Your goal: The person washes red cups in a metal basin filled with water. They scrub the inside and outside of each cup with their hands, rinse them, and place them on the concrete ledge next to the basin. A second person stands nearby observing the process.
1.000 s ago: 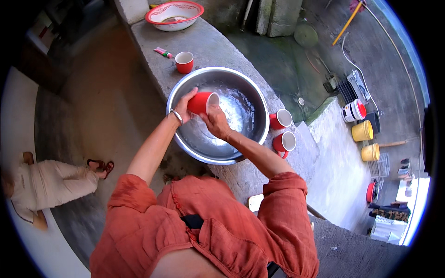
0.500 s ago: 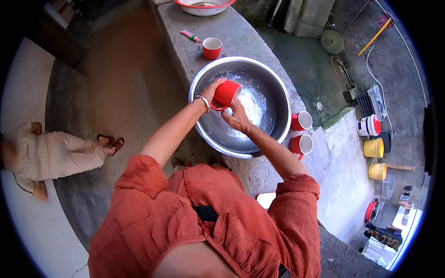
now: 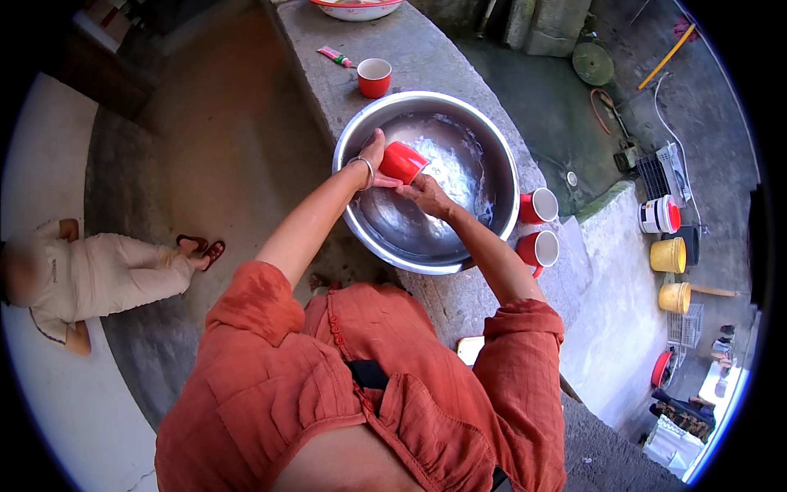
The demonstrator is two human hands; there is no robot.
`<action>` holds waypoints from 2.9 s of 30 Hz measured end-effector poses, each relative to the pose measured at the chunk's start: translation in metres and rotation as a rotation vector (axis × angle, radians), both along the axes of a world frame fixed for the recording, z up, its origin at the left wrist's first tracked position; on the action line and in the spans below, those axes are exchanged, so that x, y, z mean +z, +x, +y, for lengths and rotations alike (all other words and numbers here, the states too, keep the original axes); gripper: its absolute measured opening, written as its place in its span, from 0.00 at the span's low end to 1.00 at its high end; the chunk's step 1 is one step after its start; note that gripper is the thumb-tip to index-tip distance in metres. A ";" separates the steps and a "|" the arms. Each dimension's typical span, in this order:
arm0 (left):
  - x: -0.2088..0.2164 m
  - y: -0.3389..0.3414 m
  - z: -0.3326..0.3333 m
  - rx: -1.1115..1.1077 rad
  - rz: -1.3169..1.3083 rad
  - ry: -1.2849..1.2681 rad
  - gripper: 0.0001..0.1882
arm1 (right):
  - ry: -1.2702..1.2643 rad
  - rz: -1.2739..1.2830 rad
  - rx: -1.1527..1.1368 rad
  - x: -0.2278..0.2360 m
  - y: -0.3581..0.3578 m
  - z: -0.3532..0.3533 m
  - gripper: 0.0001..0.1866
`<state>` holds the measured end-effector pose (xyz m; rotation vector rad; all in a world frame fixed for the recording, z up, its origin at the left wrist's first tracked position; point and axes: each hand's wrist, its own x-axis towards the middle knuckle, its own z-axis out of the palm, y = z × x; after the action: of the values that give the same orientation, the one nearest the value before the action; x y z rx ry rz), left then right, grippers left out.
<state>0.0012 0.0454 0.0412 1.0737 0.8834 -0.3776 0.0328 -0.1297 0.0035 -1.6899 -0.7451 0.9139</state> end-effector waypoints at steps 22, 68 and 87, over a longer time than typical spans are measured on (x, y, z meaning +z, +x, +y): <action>0.003 -0.014 -0.026 0.246 -0.396 0.143 0.28 | 0.316 0.251 -0.647 0.062 -0.048 0.035 0.22; -0.001 -0.010 -0.024 0.301 -0.052 -0.201 0.27 | 0.208 -0.037 -0.253 0.051 -0.032 0.015 0.19; -0.028 -0.007 -0.033 0.269 -0.401 -0.023 0.34 | 0.099 -1.014 0.038 0.022 -0.019 -0.004 0.14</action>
<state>-0.0060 0.0128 0.0135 0.9500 0.6489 0.0537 0.0137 -0.1339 0.0252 -2.0141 -1.4456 -0.0385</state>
